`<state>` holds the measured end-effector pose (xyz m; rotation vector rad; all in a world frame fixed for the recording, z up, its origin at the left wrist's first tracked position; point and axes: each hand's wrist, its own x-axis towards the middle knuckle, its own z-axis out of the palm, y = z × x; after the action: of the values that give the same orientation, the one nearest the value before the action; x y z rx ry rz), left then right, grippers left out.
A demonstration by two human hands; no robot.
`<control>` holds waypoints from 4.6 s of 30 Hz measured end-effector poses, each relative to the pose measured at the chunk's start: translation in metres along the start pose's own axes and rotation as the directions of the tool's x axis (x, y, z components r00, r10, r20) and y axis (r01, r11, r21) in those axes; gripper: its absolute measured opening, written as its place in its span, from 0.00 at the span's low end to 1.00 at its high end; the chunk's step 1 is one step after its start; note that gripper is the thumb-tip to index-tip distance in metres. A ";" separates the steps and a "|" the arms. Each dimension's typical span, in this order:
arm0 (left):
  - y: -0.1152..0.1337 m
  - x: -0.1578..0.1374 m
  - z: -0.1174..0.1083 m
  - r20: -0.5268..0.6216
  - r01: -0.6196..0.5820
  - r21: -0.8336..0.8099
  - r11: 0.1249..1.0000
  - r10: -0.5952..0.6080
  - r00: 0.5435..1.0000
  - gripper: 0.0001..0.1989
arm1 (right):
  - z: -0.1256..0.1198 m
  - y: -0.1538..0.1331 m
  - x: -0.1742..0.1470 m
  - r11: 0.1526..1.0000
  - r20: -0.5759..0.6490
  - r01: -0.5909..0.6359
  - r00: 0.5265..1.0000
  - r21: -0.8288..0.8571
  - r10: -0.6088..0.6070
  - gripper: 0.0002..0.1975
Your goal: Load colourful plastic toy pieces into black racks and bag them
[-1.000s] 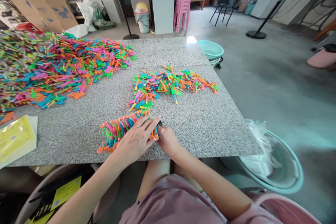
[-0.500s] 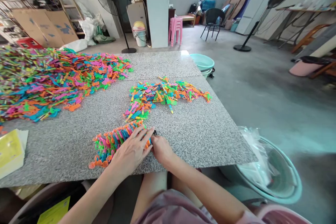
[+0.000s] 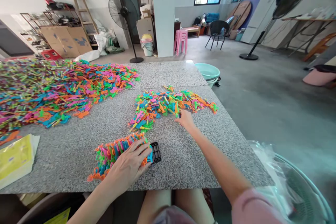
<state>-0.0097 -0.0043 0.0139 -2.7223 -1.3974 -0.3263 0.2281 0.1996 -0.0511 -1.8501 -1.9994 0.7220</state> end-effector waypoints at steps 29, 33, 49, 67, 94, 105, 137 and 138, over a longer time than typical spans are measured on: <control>0.000 -0.008 -0.005 0.090 -0.053 0.022 0.998 0.051 0.995 0.13 | 0.077 -0.047 -0.076 0.894 0.158 0.252 0.931 0.371 -0.329 0.08; -0.001 -0.009 -0.003 0.077 -0.064 0.019 0.998 0.062 0.995 0.13 | 0.083 -0.050 -0.082 0.866 0.210 0.378 0.865 0.327 -0.456 0.07; -0.001 -0.007 -0.002 0.066 -0.049 0.022 0.999 0.048 0.997 0.14 | 0.079 -0.073 -0.096 0.879 0.295 0.476 0.845 -0.034 -0.447 0.13; 0.002 -0.003 -0.009 0.133 -0.015 -0.050 0.999 0.022 0.991 0.14 | 0.049 -0.027 -0.056 0.924 0.157 0.009 0.985 0.383 -0.075 0.05; 0.005 0.006 0.000 0.107 0.054 -0.054 0.997 -0.048 0.993 0.22 | 0.084 -0.061 -0.164 0.949 0.282 0.314 0.909 0.024 -0.308 0.18; 0.004 0.004 0.012 0.040 0.040 0.050 0.998 -0.042 0.998 0.17 | 0.007 -0.009 -0.017 0.975 -0.120 -0.018 0.993 -0.221 -0.009 0.19; 0.006 0.007 -0.003 0.104 0.056 -0.002 0.998 -0.056 0.993 0.15 | 0.092 -0.037 -0.100 0.770 0.119 0.203 0.933 0.605 -0.340 0.16; 0.007 0.007 -0.004 0.103 0.057 0.000 0.998 -0.057 0.993 0.15 | 0.092 -0.042 -0.098 0.804 0.128 0.248 0.920 0.541 -0.370 0.13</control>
<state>-0.0007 -0.0031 0.0193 -2.7417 -1.5030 -0.1931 0.1528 0.0876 -0.0930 -1.1336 -1.9177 1.2644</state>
